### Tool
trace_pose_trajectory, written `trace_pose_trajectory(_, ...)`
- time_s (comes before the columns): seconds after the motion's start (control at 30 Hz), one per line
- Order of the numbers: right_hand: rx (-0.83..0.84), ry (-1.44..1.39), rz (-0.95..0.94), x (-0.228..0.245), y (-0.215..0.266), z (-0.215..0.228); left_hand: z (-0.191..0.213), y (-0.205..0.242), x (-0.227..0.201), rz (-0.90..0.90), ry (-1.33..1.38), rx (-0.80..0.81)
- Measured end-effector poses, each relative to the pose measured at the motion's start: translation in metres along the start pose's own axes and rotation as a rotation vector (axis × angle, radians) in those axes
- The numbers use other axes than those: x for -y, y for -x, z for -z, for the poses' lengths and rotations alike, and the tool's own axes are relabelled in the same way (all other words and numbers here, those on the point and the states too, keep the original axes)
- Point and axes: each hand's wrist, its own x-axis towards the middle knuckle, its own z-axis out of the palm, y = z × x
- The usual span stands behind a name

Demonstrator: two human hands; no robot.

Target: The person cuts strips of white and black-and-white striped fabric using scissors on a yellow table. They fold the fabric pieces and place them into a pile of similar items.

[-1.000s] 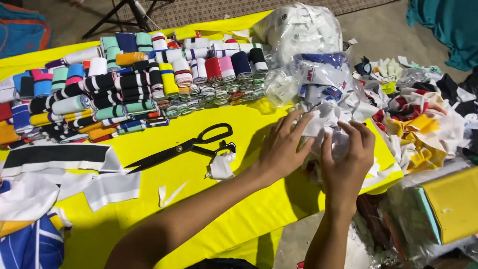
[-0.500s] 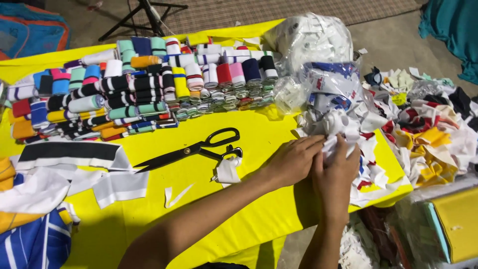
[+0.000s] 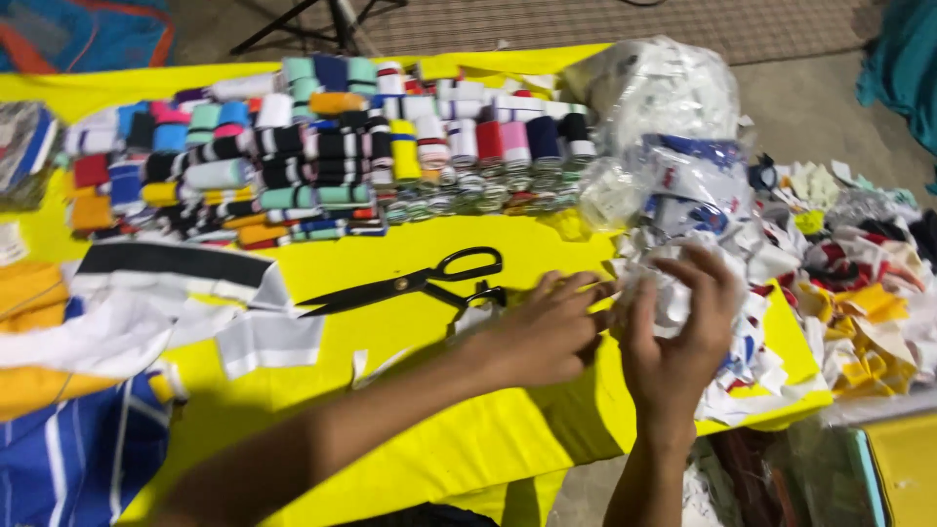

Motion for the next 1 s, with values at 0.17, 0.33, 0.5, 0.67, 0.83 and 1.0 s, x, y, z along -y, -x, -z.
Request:
trace_pose_trajectory(0.17,0.363,-0.250,0.074,0.071,-0.010,-0.044,0.081,0.125,0.041,0.082,-0.022,-0.226)
trace_pose_trajectory(0.33,0.790,-0.359,0.241,0.118,0.025,-0.114,0.138,0.256,0.056,0.414,-0.234,-0.277)
trace_pose_trajectory(0.5,0.993,-0.352,0.626,0.163,0.078,-0.168,0.124,0.329,0.059,0.785,-0.432,-0.126)
trace_pose_trajectory(0.67,0.896,-0.365,0.647,0.163,0.098,-0.191,0.120,0.332,0.065,0.620,-0.366,-0.283)
trace_pose_trajectory(0.83,0.830,-0.586,0.413,0.159,0.080,-0.176,0.111,0.306,0.063,0.499,-0.296,-0.389)
trace_pose_trajectory(1.0,0.678,-0.932,-0.046,0.118,0.058,-0.172,0.124,0.233,0.060,0.344,0.032,-0.646)
